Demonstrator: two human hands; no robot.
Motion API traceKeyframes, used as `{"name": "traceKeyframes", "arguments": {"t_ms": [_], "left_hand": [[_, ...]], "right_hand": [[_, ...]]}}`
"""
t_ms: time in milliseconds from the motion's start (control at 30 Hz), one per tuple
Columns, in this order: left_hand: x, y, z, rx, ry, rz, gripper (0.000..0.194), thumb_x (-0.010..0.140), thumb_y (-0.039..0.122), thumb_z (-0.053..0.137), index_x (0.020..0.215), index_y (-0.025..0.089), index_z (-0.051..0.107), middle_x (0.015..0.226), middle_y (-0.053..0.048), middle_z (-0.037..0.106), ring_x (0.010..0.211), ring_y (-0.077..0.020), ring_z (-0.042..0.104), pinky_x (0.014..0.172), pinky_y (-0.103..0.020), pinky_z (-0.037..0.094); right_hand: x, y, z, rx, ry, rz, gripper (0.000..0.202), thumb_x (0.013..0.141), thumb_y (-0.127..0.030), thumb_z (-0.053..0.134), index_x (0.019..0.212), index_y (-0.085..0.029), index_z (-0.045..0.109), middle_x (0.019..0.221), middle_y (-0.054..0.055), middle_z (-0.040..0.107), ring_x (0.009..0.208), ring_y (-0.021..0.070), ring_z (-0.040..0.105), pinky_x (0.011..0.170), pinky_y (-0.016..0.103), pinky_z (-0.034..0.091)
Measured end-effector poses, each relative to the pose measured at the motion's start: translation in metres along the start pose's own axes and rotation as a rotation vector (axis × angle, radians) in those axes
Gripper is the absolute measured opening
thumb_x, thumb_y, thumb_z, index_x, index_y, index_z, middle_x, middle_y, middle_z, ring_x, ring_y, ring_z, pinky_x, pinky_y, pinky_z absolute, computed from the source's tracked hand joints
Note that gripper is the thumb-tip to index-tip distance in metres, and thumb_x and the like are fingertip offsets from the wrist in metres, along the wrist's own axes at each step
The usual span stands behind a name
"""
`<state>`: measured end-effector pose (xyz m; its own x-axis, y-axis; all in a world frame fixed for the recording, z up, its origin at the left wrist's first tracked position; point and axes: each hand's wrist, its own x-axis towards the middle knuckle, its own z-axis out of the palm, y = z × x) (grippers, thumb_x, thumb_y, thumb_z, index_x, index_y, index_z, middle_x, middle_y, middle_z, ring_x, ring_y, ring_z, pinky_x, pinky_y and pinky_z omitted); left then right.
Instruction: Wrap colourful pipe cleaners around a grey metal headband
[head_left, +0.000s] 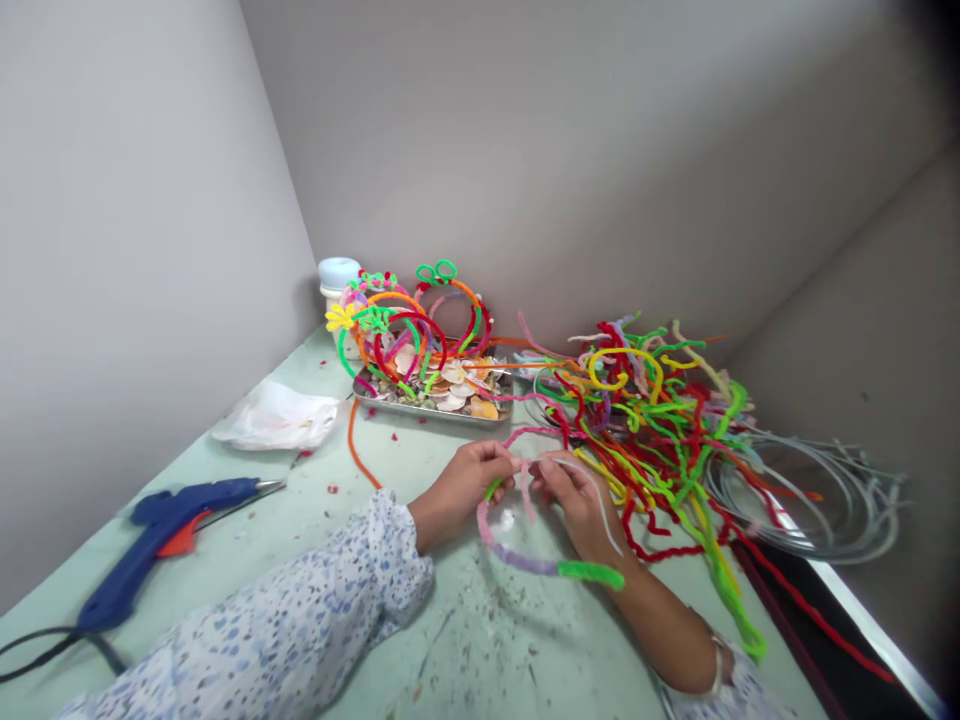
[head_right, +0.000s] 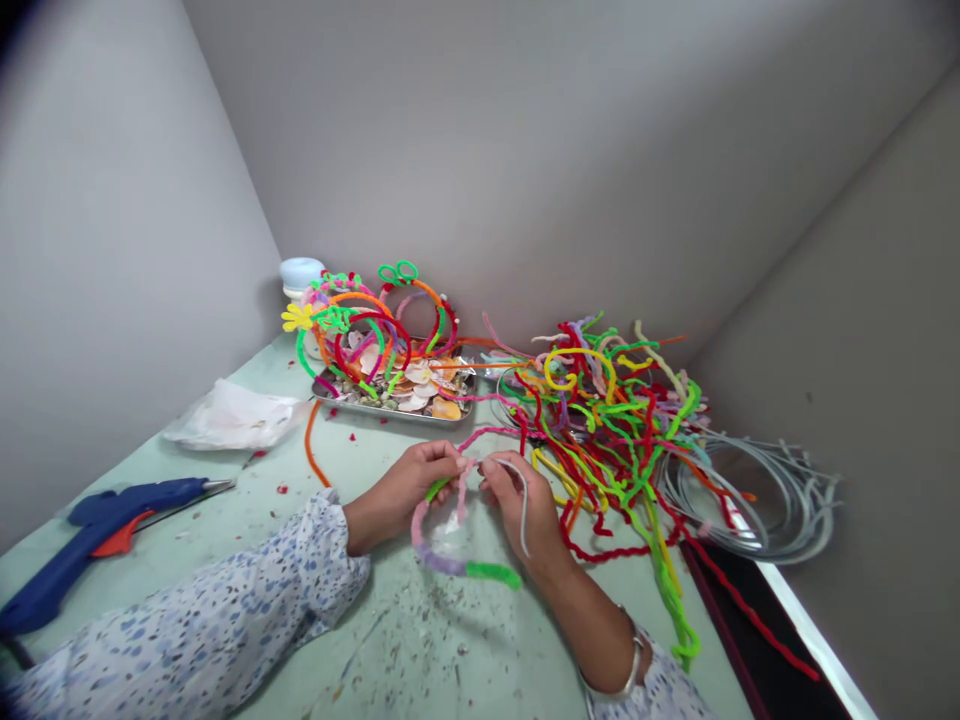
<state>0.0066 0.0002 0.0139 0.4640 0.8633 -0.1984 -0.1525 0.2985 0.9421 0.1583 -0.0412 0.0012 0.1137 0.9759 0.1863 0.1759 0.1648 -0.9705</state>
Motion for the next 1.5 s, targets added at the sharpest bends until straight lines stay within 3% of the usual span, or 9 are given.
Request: {"name": "traceKeyframes", "arguments": {"t_ms": [167, 500, 600, 700, 933, 1100, 1300, 1500], "left_hand": [[-0.001, -0.005, 0.0, 0.109, 0.022, 0.117, 0.024, 0.071, 0.034, 0.063, 0.067, 0.015, 0.049, 0.051, 0.005, 0.047, 0.043, -0.0054, 0.039, 0.044, -0.019, 0.03], [-0.004, -0.003, -0.001, 0.185, 0.039, 0.153, 0.026, 0.071, 0.038, 0.064, 0.07, 0.015, 0.05, 0.053, 0.006, 0.046, 0.046, -0.0061, 0.04, 0.045, -0.018, 0.031], [-0.004, -0.003, -0.001, 0.187, 0.04, 0.179, 0.023, 0.072, 0.036, 0.063, 0.081, 0.015, 0.056, 0.054, 0.006, 0.046, 0.047, -0.0066, 0.04, 0.047, -0.019, 0.032], [-0.005, -0.002, 0.0, 0.229, 0.03, 0.206, 0.024, 0.076, 0.033, 0.059, 0.092, 0.015, 0.062, 0.059, 0.004, 0.05, 0.051, -0.0072, 0.042, 0.05, -0.019, 0.033], [-0.008, 0.0, 0.001, 0.282, -0.01, 0.284, 0.019, 0.081, 0.028, 0.053, 0.088, 0.014, 0.065, 0.075, -0.001, 0.059, 0.064, -0.0093, 0.048, 0.06, -0.02, 0.037], [-0.006, -0.004, 0.001, 0.262, -0.014, 0.228, 0.016, 0.081, 0.028, 0.052, 0.085, 0.015, 0.06, 0.061, 0.003, 0.05, 0.053, -0.0077, 0.04, 0.052, -0.019, 0.033], [-0.006, -0.002, 0.003, 0.16, -0.025, 0.184, 0.016, 0.078, 0.029, 0.056, 0.082, 0.014, 0.058, 0.073, 0.0, 0.057, 0.067, -0.0108, 0.051, 0.063, -0.021, 0.038], [-0.008, 0.004, 0.006, 0.058, -0.08, 0.086, 0.022, 0.077, 0.034, 0.061, 0.084, 0.013, 0.057, 0.063, 0.003, 0.052, 0.05, -0.0057, 0.04, 0.048, -0.019, 0.028]], "right_hand": [[-0.001, -0.006, 0.003, -0.075, -0.024, 0.013, 0.03, 0.082, -0.045, 0.053, 0.07, -0.019, 0.058, 0.056, -0.001, 0.053, 0.053, 0.0139, 0.048, 0.05, 0.025, 0.04], [0.001, -0.01, 0.004, -0.044, -0.061, 0.017, 0.024, 0.075, -0.042, 0.061, 0.07, -0.02, 0.059, 0.055, -0.003, 0.052, 0.05, 0.013, 0.046, 0.048, 0.025, 0.039], [0.001, -0.01, 0.004, -0.029, -0.088, 0.022, 0.022, 0.076, -0.041, 0.06, 0.072, -0.019, 0.06, 0.058, -0.002, 0.053, 0.053, 0.0133, 0.048, 0.05, 0.025, 0.04], [0.001, -0.009, 0.004, -0.042, -0.128, 0.034, 0.026, 0.079, -0.042, 0.056, 0.067, -0.018, 0.06, 0.058, -0.001, 0.055, 0.055, 0.0137, 0.049, 0.053, 0.025, 0.04], [0.0, -0.008, 0.004, -0.047, -0.213, 0.07, 0.026, 0.078, -0.038, 0.056, 0.062, -0.018, 0.057, 0.057, -0.002, 0.053, 0.056, 0.0133, 0.047, 0.055, 0.025, 0.038], [-0.001, -0.007, 0.001, -0.011, -0.21, 0.077, 0.023, 0.08, -0.033, 0.054, 0.062, -0.018, 0.053, 0.057, -0.003, 0.048, 0.056, 0.0126, 0.044, 0.054, 0.024, 0.036], [-0.002, -0.011, 0.0, -0.007, -0.22, 0.076, 0.023, 0.081, -0.031, 0.051, 0.061, -0.019, 0.05, 0.057, -0.003, 0.046, 0.056, 0.0122, 0.043, 0.053, 0.024, 0.035], [-0.002, -0.01, 0.0, -0.035, -0.255, 0.048, 0.02, 0.079, -0.029, 0.051, 0.062, -0.018, 0.05, 0.059, -0.002, 0.047, 0.057, 0.0121, 0.043, 0.053, 0.024, 0.034]]}}
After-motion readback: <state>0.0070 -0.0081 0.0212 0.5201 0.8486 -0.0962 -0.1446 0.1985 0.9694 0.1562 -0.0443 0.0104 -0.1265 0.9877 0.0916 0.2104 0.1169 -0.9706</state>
